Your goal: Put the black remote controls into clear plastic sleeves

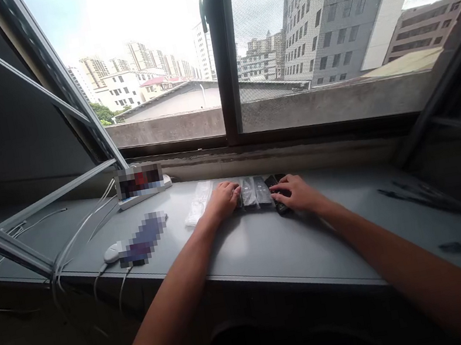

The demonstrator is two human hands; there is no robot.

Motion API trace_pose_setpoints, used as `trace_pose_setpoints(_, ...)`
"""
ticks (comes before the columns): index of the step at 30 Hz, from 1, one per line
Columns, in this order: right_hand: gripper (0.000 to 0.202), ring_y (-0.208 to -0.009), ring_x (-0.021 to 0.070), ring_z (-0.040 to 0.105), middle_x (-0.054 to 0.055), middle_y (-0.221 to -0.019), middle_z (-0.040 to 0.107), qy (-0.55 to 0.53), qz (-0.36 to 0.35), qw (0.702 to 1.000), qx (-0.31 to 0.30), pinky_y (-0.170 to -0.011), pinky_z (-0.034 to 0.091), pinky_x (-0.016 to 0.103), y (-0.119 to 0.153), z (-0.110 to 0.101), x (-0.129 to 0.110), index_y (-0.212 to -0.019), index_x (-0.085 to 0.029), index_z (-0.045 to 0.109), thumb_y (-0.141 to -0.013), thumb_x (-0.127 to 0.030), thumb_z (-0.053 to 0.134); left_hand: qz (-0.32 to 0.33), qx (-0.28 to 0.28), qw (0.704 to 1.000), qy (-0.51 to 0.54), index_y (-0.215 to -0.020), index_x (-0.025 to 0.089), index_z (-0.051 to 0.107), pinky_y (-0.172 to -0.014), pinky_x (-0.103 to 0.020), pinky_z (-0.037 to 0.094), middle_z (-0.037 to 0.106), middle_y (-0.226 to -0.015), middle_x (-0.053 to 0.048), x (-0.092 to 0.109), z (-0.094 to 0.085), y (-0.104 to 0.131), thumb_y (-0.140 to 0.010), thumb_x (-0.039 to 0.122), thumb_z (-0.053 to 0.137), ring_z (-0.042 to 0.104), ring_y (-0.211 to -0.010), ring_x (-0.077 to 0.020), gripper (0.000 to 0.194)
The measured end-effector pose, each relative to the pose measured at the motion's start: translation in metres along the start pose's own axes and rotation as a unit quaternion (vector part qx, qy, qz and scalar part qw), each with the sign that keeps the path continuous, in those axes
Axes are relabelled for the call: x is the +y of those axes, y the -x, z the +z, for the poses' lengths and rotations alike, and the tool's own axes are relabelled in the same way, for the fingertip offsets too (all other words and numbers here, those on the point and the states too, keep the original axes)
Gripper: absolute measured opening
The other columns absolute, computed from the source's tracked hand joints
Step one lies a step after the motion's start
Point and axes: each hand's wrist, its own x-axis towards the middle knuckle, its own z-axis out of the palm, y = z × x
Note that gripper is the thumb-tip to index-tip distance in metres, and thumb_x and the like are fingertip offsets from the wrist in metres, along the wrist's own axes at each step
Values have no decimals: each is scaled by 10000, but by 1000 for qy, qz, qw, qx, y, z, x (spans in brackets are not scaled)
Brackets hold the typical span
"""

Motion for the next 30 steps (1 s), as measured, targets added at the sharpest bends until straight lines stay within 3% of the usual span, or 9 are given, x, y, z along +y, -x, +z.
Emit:
trace_pose_setpoints(9, 493, -1332, 374, 612, 163, -1353, 654, 25, -32, 999, 12, -1184, 520, 504, 4, -2, -1, -1351, -245, 814, -1042, -568, 604, 4, 2, 1000, 3, -1286, 184, 763, -1171, -480, 507, 755, -1297, -134, -2, 2, 0, -1143, 381, 458, 648, -1296, -321, 390)
trace_pose_setpoints(15, 597, -1518, 413, 471, 171, -1609, 569, 66, -36, 997, -16, -1303, 389, 555, 4, 5, 1, -1464, -201, 751, -1102, -583, 469, 0, -3, 1000, 3, -1292, 172, 759, -1176, -490, 506, 752, -1304, -144, 1, -1, 1, -1142, 383, 455, 646, -1307, -329, 399)
trace_pose_setpoints(19, 686, -1568, 401, 440, 178, -1644, 574, 60, -30, 997, -49, -1324, 349, 562, 4, 9, 4, -1573, -174, 657, -1130, -601, 355, 2, -5, 1000, 8, -1289, 176, 758, -1184, -477, 504, 753, -1309, -140, 1, -2, 1, -1141, 373, 459, 645, -1316, -320, 388)
trace_pose_setpoints(23, 821, -1606, 412, 394, 176, -1694, 526, 69, -30, 995, -72, -1325, 341, 588, 5, 6, 0, -1633, -203, 592, -1096, -749, 294, 1, -1, 1000, 6, -1278, 190, 764, -1181, -481, 509, 753, -1310, -137, 1, -1, 0, -1139, 372, 462, 650, -1316, -317, 379)
trace_pose_setpoints(30, 1150, -1693, 434, 224, 150, -1837, 295, 113, -10, 984, -140, -1370, 258, 586, 11, -2, -13, -1769, -198, 363, -930, -985, 360, 0, -6, 1000, 8, -1285, 179, 761, -1194, -482, 501, 752, -1312, -143, 3, -2, 1, -1137, 364, 458, 653, -1314, -316, 385)
